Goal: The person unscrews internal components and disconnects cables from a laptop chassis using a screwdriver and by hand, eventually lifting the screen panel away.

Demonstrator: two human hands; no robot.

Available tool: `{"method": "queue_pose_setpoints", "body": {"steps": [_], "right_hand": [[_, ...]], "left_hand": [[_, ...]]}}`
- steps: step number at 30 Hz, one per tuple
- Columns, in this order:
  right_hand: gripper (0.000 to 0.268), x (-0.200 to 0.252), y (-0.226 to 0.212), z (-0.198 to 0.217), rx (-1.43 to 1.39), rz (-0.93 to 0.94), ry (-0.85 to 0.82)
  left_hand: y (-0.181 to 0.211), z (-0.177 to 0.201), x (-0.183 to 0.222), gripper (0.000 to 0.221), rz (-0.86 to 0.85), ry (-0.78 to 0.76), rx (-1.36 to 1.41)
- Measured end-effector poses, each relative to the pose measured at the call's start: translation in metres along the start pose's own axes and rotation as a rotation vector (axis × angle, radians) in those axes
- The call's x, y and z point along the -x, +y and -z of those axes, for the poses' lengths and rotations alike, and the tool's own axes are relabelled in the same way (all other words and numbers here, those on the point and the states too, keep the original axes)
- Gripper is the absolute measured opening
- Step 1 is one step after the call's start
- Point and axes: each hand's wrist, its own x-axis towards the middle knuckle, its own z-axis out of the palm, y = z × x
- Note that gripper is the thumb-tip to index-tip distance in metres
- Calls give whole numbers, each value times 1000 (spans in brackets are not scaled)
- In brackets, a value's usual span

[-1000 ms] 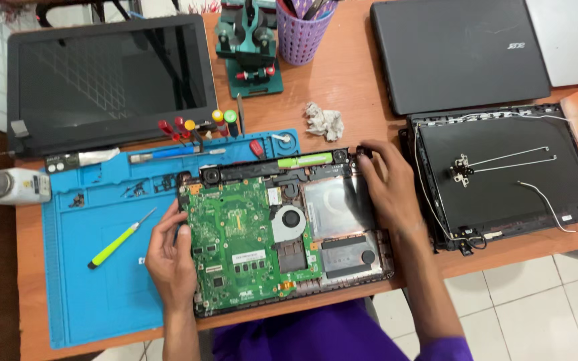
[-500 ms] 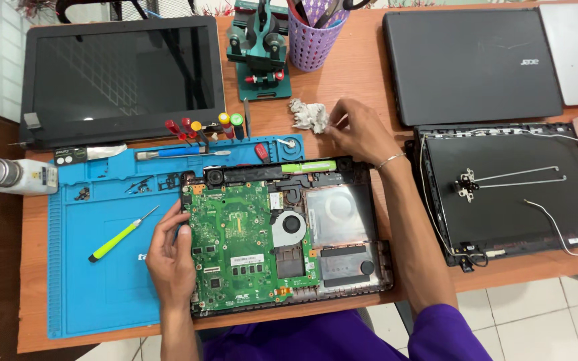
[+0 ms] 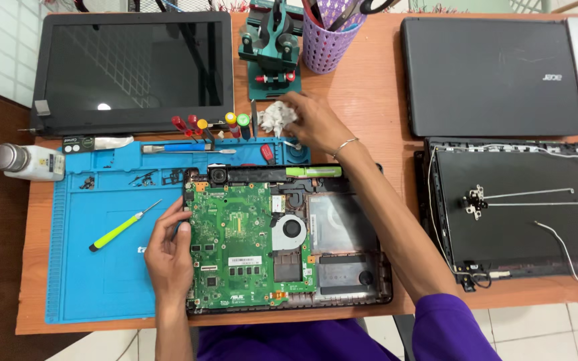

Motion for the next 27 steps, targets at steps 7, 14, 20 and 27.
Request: {"method": "queue_pose_setpoints", "body": {"steps": [7,14,20,27], "right_hand": [[56,-11,-12,-6,-233,-124,-86],[45,61,-55,40,9,-138,59],[43,156,-72,61,153,-315,350],[56,211,-54,34,-609,-496,456]], "left_hand": [[2,0,1,19,12,13,-24],[7,-1,1,19,30,15,-32],[8,-1,2,20,2,9,-1],[11,-1,3,22,26,-3,26]]}}
